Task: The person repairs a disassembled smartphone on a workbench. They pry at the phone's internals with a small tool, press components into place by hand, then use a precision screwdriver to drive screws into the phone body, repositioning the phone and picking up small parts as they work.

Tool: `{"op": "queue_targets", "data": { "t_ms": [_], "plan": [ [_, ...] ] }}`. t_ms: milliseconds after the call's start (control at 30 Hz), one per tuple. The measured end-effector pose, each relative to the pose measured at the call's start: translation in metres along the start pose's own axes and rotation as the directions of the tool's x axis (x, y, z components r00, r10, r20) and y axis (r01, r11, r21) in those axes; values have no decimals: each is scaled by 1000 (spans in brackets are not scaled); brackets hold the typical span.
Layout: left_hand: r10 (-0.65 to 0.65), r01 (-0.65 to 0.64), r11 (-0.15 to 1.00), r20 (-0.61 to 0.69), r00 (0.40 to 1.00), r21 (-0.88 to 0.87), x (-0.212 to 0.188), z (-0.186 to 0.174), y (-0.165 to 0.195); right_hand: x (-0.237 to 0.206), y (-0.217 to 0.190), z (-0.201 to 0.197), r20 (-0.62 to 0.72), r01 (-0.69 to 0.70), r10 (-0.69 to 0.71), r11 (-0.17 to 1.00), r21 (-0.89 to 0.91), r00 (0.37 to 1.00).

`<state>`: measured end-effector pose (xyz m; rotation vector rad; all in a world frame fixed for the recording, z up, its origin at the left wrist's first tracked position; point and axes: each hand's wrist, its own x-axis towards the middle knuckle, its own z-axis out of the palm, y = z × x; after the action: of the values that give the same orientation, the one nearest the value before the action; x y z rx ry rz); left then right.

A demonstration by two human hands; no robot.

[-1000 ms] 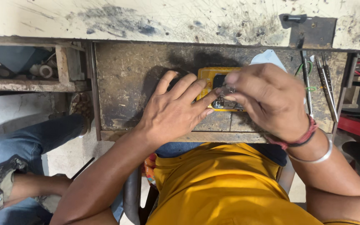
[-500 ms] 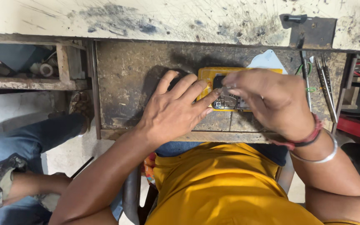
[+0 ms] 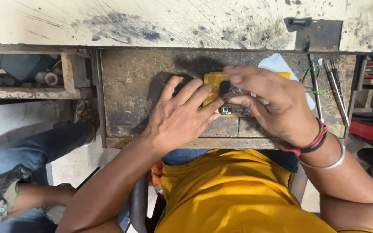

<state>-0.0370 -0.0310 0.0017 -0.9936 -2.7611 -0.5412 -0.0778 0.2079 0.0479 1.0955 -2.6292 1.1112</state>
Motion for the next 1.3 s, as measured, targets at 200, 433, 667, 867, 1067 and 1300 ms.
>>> {"op": "queue_targets", "data": {
  "t_ms": [200,433,667,867,1067,1300],
  "plan": [
    [0,0,1000,2,1000,5,0,-1,0,3,-3,-1,-9,-16,16,1000,-12,1000],
    [-13,13,1000,-8,1000,-14,0,-1,2,3,-4,1,-2,44,-44,999,14,999],
    [-6,6,1000,-7,1000,3,0,-1,2,-3,-1,4,0,-63,63,998,23,998],
    [10,-10,1000,-9,1000,-10,-3,4,0,-6,1,5,0,-62,62,998,26,998],
    [-123,23,938,-270,955,-346,-12,4,-14,-7,-3,11,-183,-81,134,959,272,974],
    [-570,-45,427,-307,762,-903,-27,7,-37,-5,-17,31,-101,-149,240,826,544,966]
  ]
}}
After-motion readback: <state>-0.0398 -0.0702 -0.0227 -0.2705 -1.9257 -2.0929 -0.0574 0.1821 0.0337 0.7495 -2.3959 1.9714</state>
